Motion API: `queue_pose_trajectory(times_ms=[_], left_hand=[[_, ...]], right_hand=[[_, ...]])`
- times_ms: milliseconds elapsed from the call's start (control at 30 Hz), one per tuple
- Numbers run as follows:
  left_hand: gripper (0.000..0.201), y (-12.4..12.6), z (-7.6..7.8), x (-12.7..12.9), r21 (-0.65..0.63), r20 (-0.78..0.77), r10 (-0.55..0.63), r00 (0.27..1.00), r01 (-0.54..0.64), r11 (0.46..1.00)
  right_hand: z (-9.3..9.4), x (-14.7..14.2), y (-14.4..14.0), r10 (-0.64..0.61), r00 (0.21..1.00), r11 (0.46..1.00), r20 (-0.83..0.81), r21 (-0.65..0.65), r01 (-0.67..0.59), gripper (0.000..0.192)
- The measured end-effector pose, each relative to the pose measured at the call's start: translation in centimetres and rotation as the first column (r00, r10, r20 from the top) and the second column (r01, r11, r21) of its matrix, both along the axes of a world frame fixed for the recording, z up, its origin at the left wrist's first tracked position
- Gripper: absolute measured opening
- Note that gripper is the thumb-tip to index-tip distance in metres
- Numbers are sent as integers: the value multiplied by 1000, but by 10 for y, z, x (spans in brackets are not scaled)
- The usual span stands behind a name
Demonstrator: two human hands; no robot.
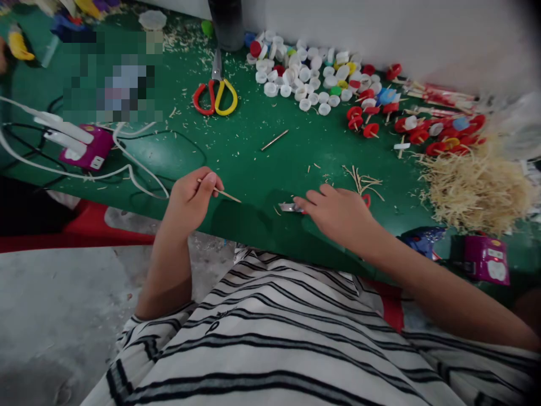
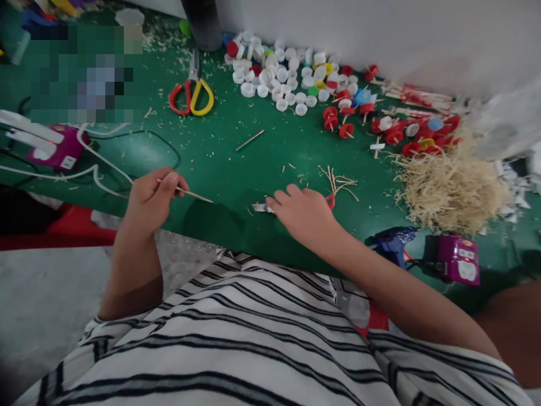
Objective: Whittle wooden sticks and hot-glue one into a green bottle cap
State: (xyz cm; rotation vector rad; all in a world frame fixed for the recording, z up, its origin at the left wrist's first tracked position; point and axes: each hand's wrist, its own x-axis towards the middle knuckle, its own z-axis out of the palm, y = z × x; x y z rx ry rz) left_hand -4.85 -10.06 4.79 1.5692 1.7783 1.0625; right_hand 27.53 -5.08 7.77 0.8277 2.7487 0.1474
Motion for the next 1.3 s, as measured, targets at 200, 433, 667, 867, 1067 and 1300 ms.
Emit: queue_pose_trajectory(times_ms=[200, 433, 667, 867, 1067, 1300], left_hand=[[34, 8, -9, 14, -22, 6, -70, 998, 70, 997], [35, 15, -12, 28, -27, -4, -110, 994, 109, 994], [35, 21, -13, 32, -18, 17, -59, 998, 59, 998], [34, 15, -14, 28, -31, 37, -19, 999, 20, 999], [38, 9, -21, 23, -31, 86, 40, 996, -38, 999], [40, 16, -30, 33, 5, 168, 21, 986, -22, 1000]], right_hand=[[0, 76, 14, -184, 982, 975, 38, 133, 177, 40], [6, 121, 20, -349, 936, 923, -38, 157, 350, 33], [16, 37, -21, -75, 995, 995, -64, 64, 79, 70], [-2, -11, -15, 105, 992, 994, -70, -15, -106, 54], [-3, 37, 13, -9, 999, 996, 47, 90, 5, 67], [-4, 134, 37, -247, 969, 956, 21, 167, 240, 64]])
